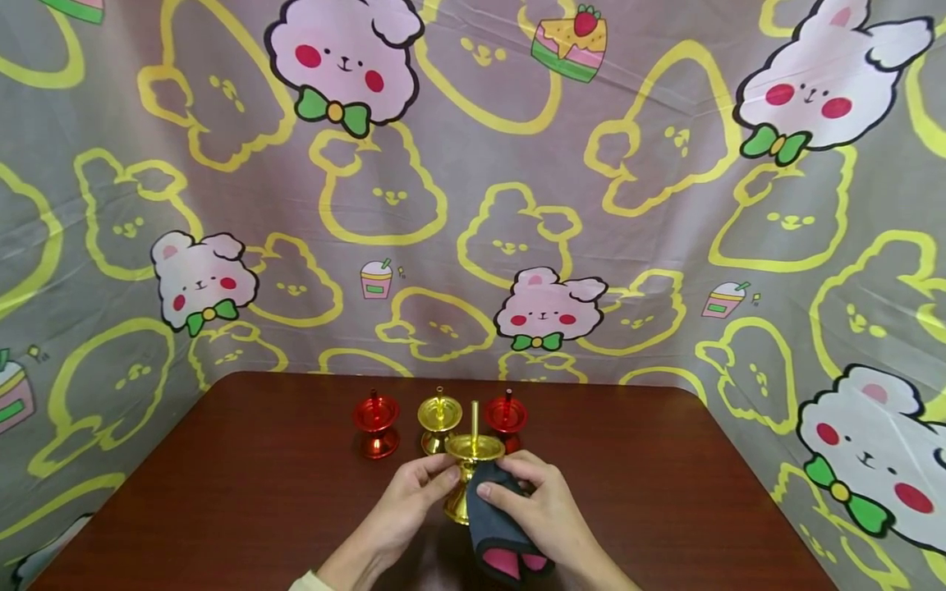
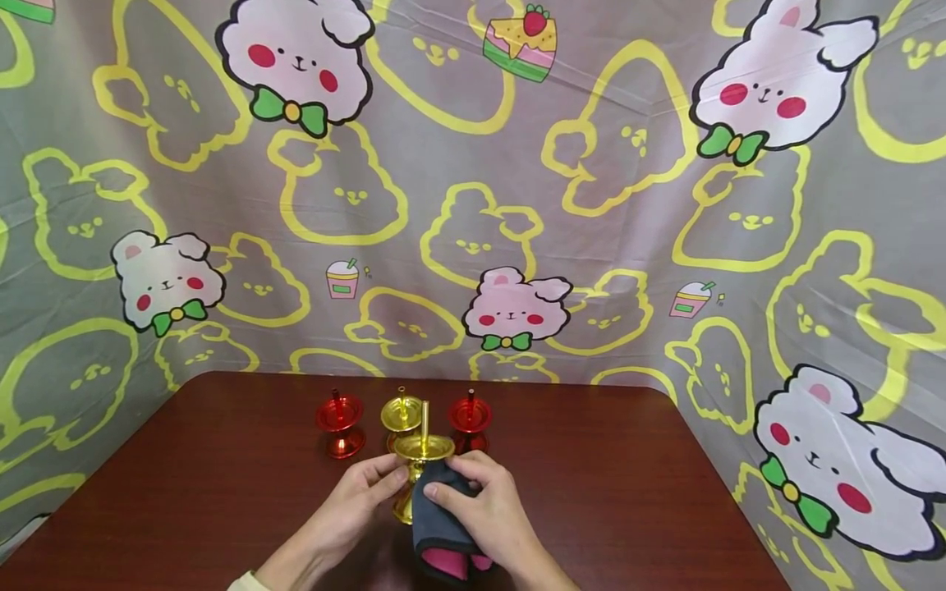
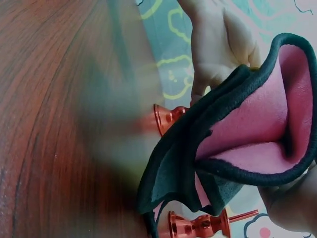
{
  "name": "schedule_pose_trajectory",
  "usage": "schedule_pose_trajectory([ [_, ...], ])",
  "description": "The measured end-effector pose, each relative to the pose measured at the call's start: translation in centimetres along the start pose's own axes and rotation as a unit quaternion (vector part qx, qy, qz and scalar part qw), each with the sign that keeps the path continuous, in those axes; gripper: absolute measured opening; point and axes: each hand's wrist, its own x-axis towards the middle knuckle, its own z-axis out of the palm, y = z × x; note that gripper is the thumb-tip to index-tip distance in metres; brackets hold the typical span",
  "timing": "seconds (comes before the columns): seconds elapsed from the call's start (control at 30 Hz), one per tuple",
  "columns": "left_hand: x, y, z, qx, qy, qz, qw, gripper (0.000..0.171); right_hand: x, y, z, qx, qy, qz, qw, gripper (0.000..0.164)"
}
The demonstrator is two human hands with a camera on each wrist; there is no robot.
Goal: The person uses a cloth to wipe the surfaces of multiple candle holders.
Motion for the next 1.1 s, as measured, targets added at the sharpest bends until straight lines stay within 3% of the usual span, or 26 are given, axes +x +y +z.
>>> schedule_pose_trajectory([
  [0.2,0.00,-0.16,0.09,0.000,0.007,-0.005,1.0000,0.045,0.02,0.18,0.06,0.003,0.001,0.008,1.000,0.025],
  [0.5,-0.19,-0.20,0.50,0.071,0.043,-0.004,0.9965,0.037,-0.39,0.83,0.14,0.004,0.003,0.011,1.000,0.026],
  [0.87,0.10,0.18,0.78,0.048,0.088,-0.015,0.9949,0.034,-0.37,0.61,0.27,0.015,0.012,0.013,1.000,0.027],
  [1.1,0.12,0.16,0.56,0.039,0.069,-0.008,0.9968,0.029,-0.23,0.47,0.19,0.011,0.014,0.021,1.000,0.030],
])
